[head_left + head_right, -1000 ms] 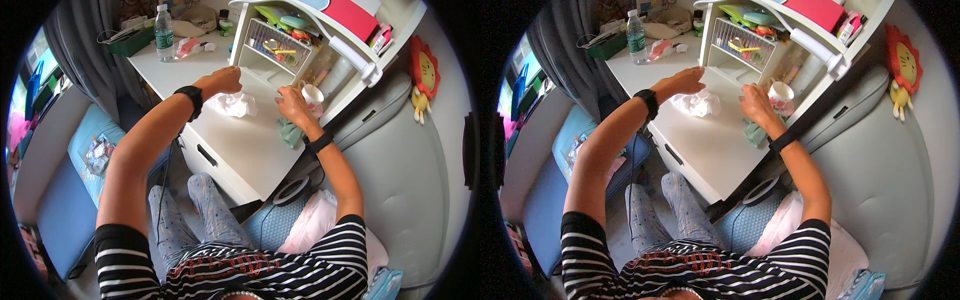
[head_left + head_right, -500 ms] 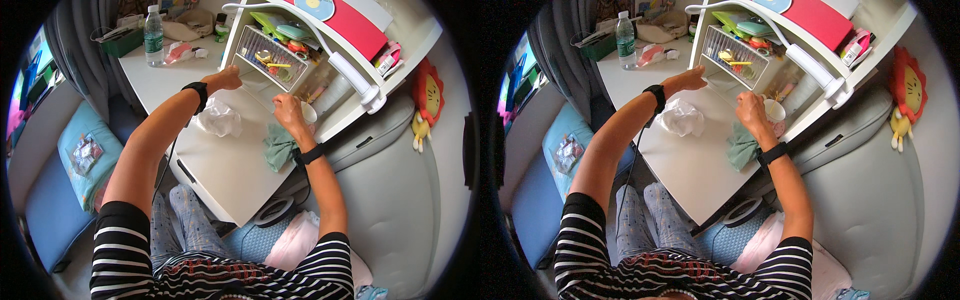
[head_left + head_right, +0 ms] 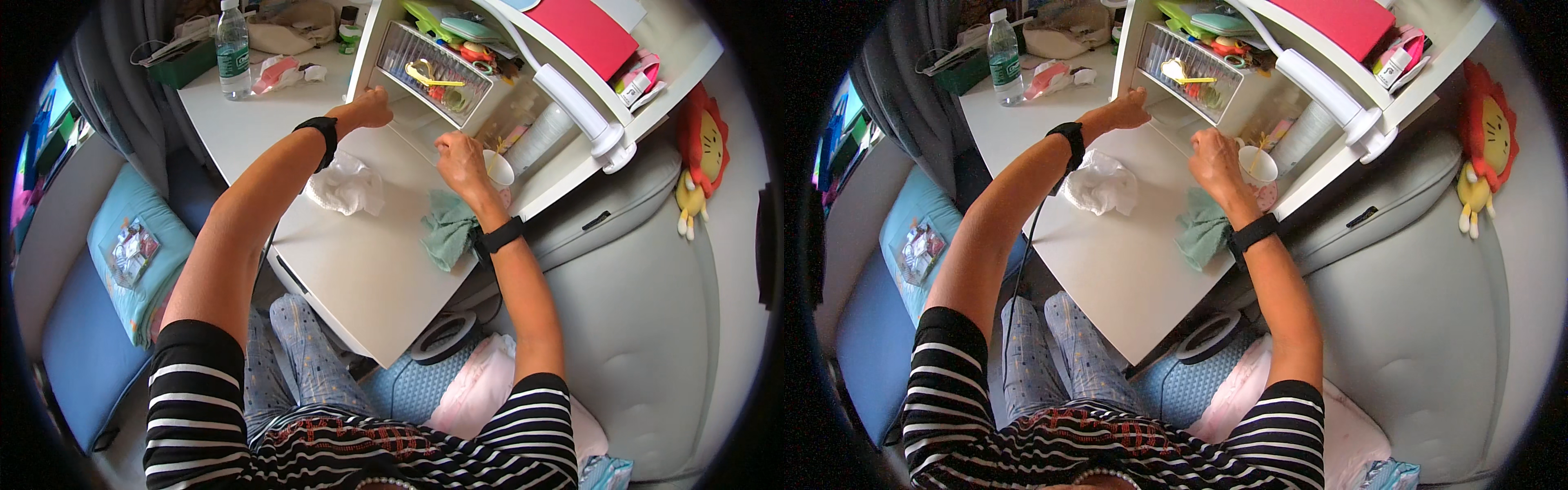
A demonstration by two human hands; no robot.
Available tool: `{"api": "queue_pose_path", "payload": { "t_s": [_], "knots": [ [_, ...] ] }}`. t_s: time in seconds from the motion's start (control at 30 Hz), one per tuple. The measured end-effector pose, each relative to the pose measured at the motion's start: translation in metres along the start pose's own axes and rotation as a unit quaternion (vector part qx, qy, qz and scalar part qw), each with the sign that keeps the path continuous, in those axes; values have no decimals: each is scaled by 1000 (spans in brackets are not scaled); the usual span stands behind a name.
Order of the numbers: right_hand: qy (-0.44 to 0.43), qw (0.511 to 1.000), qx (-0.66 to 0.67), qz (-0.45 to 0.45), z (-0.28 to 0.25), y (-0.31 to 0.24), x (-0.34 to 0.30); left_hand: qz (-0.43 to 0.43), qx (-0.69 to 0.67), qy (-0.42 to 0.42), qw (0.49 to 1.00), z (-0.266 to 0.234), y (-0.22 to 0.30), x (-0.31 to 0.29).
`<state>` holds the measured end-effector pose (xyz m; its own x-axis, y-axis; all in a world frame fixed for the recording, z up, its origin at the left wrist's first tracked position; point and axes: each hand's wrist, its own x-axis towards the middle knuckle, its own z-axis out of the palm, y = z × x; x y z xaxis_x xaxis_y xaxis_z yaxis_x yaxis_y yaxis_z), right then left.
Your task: The person picks up and examines various small objects from a plastic storage bin, including a thin rod, small tubes, and a round orange item, before placing some on a white surface and others back into the bin.
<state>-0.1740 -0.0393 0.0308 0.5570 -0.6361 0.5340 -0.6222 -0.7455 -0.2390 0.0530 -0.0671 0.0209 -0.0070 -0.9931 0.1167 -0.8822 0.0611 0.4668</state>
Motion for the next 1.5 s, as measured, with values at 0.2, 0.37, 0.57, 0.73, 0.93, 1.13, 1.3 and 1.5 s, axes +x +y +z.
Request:
{"api": "queue_pose_path", "payload": {
  "t_s": [0.2,0.37,0.57,0.73,0.93,1.13,1.3,1.5],
  "knots": [
    [45,999,1,-10,-1,0,-7,-3,-103,59,993,-5,-1,-8],
    [-13,998,-46,41,-7,-15,-7,41,-93,51,994,-2,-23,-9],
    [-26,995,-72,70,-6,5,-1,53,-101,72,991,10,-23,9],
    [-19,993,-114,3,0,-5,0,-5,-58,-10,998,2,-29,3],
    [-126,992,-14,7,-21,-24,-22,64,15,-151,986,-35,12,-70],
    [-212,957,142,-137,11,-87,-25,96,72,-197,973,-52,12,-174],
    [-151,962,119,-194,15,-87,-14,154,80,-56,983,-32,7,-200],
    [-270,890,279,-238,-65,-105,-128,272,36,-50,960,7,67,-317]
  ]
}}
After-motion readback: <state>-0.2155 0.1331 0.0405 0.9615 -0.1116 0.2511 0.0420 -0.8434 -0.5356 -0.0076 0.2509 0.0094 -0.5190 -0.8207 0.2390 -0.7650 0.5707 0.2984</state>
